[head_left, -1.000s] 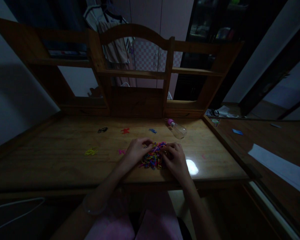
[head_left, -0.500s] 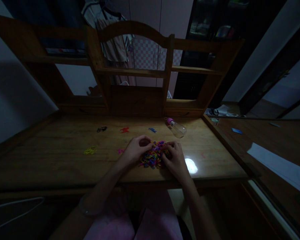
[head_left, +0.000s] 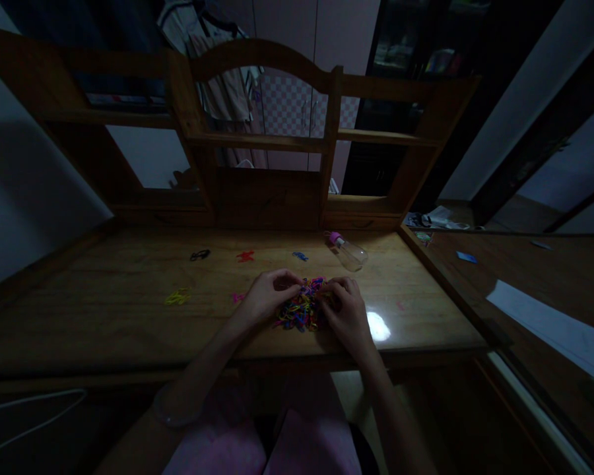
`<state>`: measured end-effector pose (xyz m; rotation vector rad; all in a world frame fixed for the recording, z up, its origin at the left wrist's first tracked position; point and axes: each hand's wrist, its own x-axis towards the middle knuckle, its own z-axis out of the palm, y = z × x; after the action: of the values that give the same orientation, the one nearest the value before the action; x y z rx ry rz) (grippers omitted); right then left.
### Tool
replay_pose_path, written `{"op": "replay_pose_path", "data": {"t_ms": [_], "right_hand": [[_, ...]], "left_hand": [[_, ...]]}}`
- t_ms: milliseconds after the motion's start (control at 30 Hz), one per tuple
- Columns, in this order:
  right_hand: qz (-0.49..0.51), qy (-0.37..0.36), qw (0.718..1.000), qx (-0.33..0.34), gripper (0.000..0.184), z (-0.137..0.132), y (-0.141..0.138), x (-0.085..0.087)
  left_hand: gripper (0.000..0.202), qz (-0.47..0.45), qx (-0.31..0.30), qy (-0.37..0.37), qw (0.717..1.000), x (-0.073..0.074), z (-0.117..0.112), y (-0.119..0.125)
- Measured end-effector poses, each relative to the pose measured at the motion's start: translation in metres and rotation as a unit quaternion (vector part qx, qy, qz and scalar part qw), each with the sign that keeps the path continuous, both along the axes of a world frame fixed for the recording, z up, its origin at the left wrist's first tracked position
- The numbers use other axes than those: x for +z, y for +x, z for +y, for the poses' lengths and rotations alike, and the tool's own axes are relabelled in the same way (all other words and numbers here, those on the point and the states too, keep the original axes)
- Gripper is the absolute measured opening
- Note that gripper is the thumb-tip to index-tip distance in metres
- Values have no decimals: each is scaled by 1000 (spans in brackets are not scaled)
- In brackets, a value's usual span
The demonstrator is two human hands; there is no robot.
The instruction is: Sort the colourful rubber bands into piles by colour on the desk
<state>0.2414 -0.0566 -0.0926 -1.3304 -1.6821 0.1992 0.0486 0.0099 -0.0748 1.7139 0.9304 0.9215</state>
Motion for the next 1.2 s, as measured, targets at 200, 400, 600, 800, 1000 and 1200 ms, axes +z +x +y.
{"op": "replay_pose_path", "data": {"t_ms": [200,400,600,800,1000,1200], "right_hand": [[7,5,1000,18,14,0,0,1],[19,11,1000,8,21,-1,0,2],[12,6,1000,-3,24,-2,1,2],[20,8,1000,-19,21,-3,0,5],[30,16,999,-34,15,-4,-2,6],[30,10,999,-38,14,-4,-1,7]], "left_hand": [[18,118,12,86,989,1,-4,1],[19,241,-49,215,945,3,-7,2],[21,282,-62,265,920,5,-10,4],[21,314,-79,289,901,20,-23,8],[20,347,-83,307,882,21,-26,14],[13,329,-71,312,889,16,-16,14]]}}
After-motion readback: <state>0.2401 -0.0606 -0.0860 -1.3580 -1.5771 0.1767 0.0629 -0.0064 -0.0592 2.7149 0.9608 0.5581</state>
